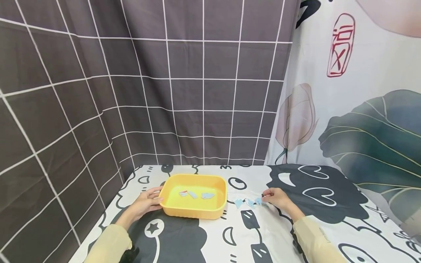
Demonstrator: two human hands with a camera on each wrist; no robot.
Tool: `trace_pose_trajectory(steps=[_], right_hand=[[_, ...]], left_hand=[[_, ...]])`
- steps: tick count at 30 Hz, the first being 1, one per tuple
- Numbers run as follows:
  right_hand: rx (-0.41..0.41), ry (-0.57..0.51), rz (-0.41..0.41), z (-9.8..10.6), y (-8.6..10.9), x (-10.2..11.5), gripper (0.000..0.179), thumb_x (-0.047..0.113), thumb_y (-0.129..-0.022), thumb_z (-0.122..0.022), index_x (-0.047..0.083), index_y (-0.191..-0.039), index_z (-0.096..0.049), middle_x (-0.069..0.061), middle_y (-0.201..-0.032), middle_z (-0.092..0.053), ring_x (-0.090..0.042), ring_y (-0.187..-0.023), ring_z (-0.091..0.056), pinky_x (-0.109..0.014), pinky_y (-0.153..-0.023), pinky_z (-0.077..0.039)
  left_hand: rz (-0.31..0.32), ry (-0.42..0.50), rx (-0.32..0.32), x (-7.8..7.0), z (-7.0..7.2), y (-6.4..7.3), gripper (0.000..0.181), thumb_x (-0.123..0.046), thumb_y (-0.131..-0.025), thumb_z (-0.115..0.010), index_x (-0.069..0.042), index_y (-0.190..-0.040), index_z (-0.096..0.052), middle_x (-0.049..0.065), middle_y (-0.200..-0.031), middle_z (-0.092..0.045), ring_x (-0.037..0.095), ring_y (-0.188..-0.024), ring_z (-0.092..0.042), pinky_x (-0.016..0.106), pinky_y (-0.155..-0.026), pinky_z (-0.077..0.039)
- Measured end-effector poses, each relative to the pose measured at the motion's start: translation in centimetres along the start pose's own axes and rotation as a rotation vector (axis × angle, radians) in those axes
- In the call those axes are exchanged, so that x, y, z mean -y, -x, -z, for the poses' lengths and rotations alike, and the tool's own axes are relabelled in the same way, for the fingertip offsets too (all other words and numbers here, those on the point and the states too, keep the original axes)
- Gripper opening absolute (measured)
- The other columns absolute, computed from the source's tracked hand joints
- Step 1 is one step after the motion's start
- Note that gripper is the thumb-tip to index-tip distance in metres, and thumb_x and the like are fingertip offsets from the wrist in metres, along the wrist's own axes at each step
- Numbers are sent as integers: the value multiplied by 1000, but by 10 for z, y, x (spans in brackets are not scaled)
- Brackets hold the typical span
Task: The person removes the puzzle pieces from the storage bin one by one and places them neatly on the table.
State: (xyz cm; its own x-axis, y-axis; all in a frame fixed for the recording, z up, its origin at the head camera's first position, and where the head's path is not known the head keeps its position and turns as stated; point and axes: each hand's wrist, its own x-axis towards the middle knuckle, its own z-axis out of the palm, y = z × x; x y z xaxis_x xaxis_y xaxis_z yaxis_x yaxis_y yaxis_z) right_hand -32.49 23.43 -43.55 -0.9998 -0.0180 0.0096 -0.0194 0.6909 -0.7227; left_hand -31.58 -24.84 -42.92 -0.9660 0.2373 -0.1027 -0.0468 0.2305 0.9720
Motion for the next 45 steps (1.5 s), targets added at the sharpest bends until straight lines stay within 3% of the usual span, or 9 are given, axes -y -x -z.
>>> trace_pose_trajectory(steps=[6,13,20,25,39,45], right_hand=[[16,25,36,6,-4,19,33,10,-87,-66,-12,-112,-62,-16,-93,-65,-21,-85,-60,-34,-73,-55],[35,-38,90,-3,-9,46,36,12,-89,-65,-10,-117,-61,-19,-103,-67,-27,-95,-64,-40,-81,-58],[18,-102,155,-28,-17,81,33,10,-89,-66,-9,-115,-62,-17,-101,-68,-25,-95,-65,-36,-81,-60],[14,-151,198,-49,-25,100,30,6,-86,-67,-10,-112,-64,-17,-96,-69,-21,-89,-65,-32,-78,-61],[32,-235,175,-98,-37,131,27,2,-84,-68,-8,-109,-66,-14,-92,-68,-17,-84,-62,-26,-74,-57],[72,-222,183,-116,-42,141,27,2,-84,-67,-9,-108,-65,-14,-94,-69,-18,-85,-63,-27,-75,-58]], left_hand=[[1,10,6,1,2,1,64,-6,-96,-57,11,-149,-24,37,-147,-36,32,-117,-63,42,-97,-59],[0,24,1,1,3,0,65,-7,-95,-58,10,-149,-24,37,-147,-36,27,-115,-64,40,-96,-59],[-18,27,34,-1,-1,0,64,-4,-96,-54,12,-149,-22,39,-146,-35,33,-118,-62,43,-98,-58],[-23,44,46,4,1,1,65,-6,-97,-54,11,-149,-20,38,-147,-34,29,-117,-63,43,-99,-57],[-19,52,30,3,0,2,65,-8,-97,-55,10,-150,-21,38,-148,-34,33,-122,-59,44,-100,-56],[-24,47,35,4,3,0,66,-8,-97,-56,11,-150,-20,38,-148,-34,35,-123,-58,44,-101,-56]])
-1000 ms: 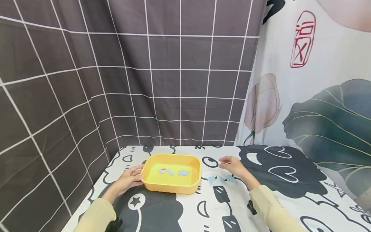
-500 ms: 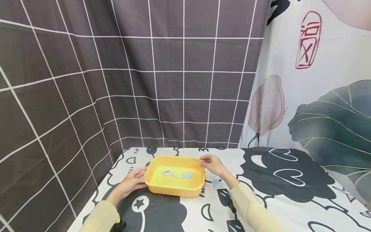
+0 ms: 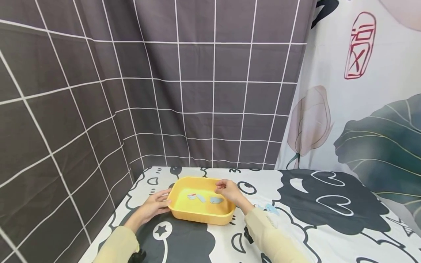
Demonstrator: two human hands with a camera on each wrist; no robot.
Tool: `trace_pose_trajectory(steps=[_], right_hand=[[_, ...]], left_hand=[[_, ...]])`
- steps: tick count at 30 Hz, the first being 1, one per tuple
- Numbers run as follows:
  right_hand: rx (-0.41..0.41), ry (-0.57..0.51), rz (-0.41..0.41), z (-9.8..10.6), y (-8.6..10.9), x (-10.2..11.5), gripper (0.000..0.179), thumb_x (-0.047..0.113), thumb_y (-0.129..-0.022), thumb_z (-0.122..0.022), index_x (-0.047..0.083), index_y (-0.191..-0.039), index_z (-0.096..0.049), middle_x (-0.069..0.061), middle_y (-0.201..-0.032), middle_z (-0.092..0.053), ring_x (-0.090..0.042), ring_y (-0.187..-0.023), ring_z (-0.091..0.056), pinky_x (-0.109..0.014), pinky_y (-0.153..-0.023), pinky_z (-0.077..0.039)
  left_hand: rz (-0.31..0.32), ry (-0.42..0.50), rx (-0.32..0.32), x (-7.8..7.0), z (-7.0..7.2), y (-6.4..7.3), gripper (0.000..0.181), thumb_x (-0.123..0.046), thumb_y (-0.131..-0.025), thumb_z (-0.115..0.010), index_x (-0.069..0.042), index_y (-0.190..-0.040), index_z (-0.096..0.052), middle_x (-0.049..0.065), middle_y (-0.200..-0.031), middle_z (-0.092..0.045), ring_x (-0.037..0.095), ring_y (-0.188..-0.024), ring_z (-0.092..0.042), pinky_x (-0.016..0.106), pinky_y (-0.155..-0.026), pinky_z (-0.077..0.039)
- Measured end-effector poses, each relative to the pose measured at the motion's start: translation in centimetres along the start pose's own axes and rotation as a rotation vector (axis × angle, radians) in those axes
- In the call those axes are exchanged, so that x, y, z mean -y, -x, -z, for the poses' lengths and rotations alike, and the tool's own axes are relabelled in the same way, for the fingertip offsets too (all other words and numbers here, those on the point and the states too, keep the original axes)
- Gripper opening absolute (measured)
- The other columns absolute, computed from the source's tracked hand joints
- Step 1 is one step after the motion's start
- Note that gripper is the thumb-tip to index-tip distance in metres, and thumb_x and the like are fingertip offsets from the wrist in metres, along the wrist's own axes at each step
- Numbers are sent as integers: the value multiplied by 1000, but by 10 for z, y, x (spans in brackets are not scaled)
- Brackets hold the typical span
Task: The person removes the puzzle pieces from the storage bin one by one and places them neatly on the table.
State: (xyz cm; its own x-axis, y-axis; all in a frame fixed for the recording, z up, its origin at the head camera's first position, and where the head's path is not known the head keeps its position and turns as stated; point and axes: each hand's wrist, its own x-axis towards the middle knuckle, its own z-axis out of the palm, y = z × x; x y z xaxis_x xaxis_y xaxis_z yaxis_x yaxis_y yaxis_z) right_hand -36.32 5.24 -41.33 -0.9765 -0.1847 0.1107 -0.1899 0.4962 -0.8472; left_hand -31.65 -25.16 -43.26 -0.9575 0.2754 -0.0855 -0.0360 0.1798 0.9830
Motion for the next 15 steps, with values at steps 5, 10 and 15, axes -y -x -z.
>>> trace_pose_trajectory(steps=[5,10,15], right_hand=[[3,39,28,-16,-10,-1,26,2,-82,-68,-9,-106,-66,-15,-93,-69,-19,-85,-63,-28,-78,-58],[25,65,37,-27,-17,-8,29,0,-77,-70,-11,-104,-66,-19,-95,-69,-23,-88,-64,-33,-84,-58],[36,86,-27,-31,-17,-17,35,-4,-70,-73,-12,-104,-66,-21,-99,-69,-25,-91,-63,-38,-89,-58]], left_hand=[[12,3,-26,-1,5,1,66,-9,-97,-57,9,-150,-22,37,-148,-34,30,-121,-60,43,-100,-57],[8,4,-26,-1,4,3,65,-7,-97,-55,10,-150,-21,37,-148,-34,29,-120,-61,43,-100,-57],[6,12,-10,1,-1,0,64,-6,-97,-55,10,-150,-21,37,-147,-36,28,-119,-61,43,-100,-57]])
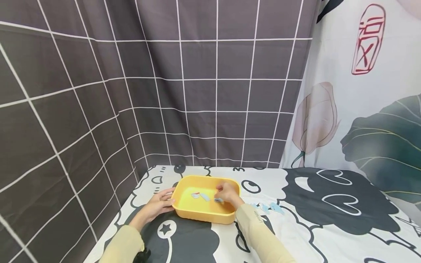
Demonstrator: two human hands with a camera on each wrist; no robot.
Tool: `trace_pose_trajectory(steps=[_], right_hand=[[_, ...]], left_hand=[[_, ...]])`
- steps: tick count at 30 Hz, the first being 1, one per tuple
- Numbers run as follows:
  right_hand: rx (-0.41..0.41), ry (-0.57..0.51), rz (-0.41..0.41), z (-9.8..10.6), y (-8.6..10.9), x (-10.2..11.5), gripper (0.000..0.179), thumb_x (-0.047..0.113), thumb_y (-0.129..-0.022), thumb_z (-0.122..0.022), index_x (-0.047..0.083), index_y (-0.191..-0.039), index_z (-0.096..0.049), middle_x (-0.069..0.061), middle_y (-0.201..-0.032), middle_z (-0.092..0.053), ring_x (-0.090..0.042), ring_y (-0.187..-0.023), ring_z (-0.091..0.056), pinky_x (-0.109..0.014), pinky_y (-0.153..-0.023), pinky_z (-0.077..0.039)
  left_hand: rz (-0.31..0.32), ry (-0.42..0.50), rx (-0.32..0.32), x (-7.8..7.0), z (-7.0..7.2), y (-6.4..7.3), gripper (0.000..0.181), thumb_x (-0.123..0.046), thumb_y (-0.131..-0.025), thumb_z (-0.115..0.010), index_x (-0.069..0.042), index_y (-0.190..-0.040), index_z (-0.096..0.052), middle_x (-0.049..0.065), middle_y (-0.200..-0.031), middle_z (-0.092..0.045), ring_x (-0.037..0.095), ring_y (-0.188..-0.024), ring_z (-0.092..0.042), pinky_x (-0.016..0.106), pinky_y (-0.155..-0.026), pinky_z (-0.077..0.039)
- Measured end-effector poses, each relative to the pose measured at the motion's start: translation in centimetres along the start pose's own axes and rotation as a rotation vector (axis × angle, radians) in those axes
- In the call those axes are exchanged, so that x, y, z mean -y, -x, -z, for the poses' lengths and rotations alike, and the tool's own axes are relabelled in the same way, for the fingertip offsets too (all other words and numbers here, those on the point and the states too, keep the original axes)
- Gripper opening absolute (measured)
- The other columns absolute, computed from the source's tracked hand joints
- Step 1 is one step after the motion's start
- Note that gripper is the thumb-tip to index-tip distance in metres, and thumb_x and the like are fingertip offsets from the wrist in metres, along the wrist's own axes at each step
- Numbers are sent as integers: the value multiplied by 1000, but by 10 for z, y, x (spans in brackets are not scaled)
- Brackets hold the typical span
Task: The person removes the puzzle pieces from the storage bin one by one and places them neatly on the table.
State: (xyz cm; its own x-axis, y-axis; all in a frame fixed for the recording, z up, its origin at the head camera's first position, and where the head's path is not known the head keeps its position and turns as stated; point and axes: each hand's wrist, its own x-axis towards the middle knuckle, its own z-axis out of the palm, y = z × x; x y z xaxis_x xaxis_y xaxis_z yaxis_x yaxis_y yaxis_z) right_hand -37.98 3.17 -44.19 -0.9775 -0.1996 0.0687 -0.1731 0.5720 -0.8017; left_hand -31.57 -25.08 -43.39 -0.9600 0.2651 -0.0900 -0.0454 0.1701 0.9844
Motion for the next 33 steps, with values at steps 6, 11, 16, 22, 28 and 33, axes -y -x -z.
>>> trace_pose_trajectory(steps=[6,11,16,22,28,33], right_hand=[[22,23,-58,3,3,-4,38,-9,-61,-76,-10,-98,-67,-18,-98,-70,-21,-87,-62,-34,-87,-59],[37,60,-75,4,5,-3,38,-11,-59,-78,-7,-96,-69,-14,-96,-70,-18,-83,-61,-30,-82,-60],[38,73,-86,2,7,-1,31,-10,-61,-79,-5,-91,-70,-10,-88,-69,-14,-69,-58,-21,-65,-56],[37,153,-62,0,8,2,21,-6,-61,-81,-2,-80,-72,-5,-73,-66,-10,-62,-52,-13,-53,-43],[37,169,-57,1,8,3,19,-4,-62,-81,-2,-79,-71,-5,-69,-67,-9,-57,-53,-13,-52,-45],[13,120,-60,-1,4,1,20,-1,-62,-82,-1,-80,-71,-5,-73,-68,-8,-56,-54,-13,-50,-47]], left_hand=[[3,13,7,1,-5,-4,64,-5,-97,-54,10,-150,-21,37,-147,-36,27,-118,-62,42,-99,-57],[5,13,9,0,-6,-4,64,-6,-97,-55,9,-150,-21,36,-147,-37,27,-118,-62,42,-99,-57],[2,-7,12,-1,-4,-2,64,-6,-98,-54,10,-150,-21,37,-147,-36,29,-120,-61,43,-100,-57],[-1,-30,0,-1,-2,-1,64,-6,-97,-56,10,-149,-23,37,-146,-37,31,-119,-61,43,-99,-58],[-6,-31,-3,-1,-3,1,64,-6,-97,-56,10,-149,-23,37,-146,-38,29,-118,-62,43,-99,-57],[-10,-24,-4,2,-1,0,65,-8,-97,-56,10,-149,-22,36,-147,-37,29,-119,-62,43,-98,-58]])
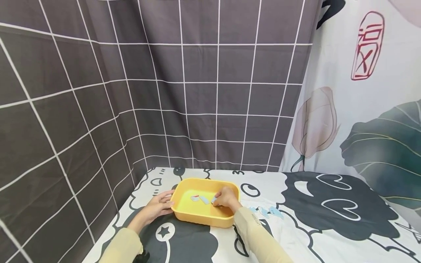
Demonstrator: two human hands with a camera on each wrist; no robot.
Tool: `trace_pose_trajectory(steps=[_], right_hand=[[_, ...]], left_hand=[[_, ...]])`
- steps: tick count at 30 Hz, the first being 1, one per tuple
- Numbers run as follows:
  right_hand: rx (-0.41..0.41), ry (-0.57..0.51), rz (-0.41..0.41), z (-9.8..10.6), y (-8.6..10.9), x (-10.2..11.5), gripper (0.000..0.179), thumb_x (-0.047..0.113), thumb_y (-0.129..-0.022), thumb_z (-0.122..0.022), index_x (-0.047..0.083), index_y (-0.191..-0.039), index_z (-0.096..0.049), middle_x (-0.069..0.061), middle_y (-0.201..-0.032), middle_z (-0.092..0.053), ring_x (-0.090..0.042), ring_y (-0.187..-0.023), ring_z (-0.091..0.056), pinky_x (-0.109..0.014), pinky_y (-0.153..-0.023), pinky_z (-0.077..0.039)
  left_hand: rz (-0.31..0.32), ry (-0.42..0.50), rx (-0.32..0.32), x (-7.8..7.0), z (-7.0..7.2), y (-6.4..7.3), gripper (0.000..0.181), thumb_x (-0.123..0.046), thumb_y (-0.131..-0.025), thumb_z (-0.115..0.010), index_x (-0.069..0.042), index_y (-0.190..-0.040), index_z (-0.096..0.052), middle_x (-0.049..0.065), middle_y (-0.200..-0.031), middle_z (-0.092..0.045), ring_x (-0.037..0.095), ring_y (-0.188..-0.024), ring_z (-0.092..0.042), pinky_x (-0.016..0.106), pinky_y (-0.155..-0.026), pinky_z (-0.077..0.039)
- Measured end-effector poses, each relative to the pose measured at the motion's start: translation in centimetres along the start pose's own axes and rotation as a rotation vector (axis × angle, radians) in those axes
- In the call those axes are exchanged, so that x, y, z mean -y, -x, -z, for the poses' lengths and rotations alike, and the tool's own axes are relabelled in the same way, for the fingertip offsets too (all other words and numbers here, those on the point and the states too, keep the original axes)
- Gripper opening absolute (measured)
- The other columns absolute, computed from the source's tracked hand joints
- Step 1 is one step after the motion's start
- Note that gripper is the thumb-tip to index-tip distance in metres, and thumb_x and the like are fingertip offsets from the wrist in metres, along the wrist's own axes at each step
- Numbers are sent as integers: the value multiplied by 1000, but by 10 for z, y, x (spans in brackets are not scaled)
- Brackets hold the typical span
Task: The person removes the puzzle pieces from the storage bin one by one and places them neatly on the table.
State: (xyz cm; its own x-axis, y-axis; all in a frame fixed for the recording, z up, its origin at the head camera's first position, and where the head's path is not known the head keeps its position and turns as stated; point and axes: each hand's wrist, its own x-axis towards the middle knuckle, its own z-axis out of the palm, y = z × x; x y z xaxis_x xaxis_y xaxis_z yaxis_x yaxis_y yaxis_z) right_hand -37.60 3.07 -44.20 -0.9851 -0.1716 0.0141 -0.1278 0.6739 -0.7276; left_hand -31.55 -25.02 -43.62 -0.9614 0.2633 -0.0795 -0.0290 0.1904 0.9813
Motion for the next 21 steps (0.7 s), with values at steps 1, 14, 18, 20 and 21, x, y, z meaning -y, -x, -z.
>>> trace_pose_trajectory(steps=[1,14,18,20,21], right_hand=[[-9,-6,5,0,-1,0,20,-1,-63,-82,-1,-80,-72,-5,-74,-69,-8,-57,-54,-13,-50,-47],[-54,-62,94,14,5,18,23,6,-68,-81,1,-90,-75,-6,-82,-72,-10,-72,-59,-17,-64,-50],[-88,-103,104,22,5,21,24,8,-69,-81,2,-91,-75,-6,-84,-71,-10,-75,-58,-17,-65,-50],[-116,-135,115,27,4,21,24,6,-69,-81,0,-91,-75,-8,-84,-71,-10,-74,-58,-17,-65,-50],[-129,-143,119,30,4,21,24,6,-69,-80,0,-92,-74,-9,-84,-72,-10,-73,-58,-17,-65,-50]], left_hand=[[-1,3,3,0,0,0,65,-8,-97,-55,10,-150,-22,37,-147,-37,29,-119,-62,43,-98,-58],[16,28,11,4,1,1,67,-12,-98,-56,8,-151,-21,37,-149,-33,24,-112,-65,44,-98,-58],[17,33,3,3,0,0,67,-11,-97,-56,8,-151,-20,38,-149,-33,24,-113,-64,43,-98,-58],[16,37,-3,2,-1,0,67,-10,-97,-56,8,-151,-21,38,-148,-33,26,-113,-64,43,-97,-58],[14,36,-3,1,-1,0,67,-9,-97,-56,8,-151,-20,38,-148,-33,27,-114,-64,44,-98,-58]])
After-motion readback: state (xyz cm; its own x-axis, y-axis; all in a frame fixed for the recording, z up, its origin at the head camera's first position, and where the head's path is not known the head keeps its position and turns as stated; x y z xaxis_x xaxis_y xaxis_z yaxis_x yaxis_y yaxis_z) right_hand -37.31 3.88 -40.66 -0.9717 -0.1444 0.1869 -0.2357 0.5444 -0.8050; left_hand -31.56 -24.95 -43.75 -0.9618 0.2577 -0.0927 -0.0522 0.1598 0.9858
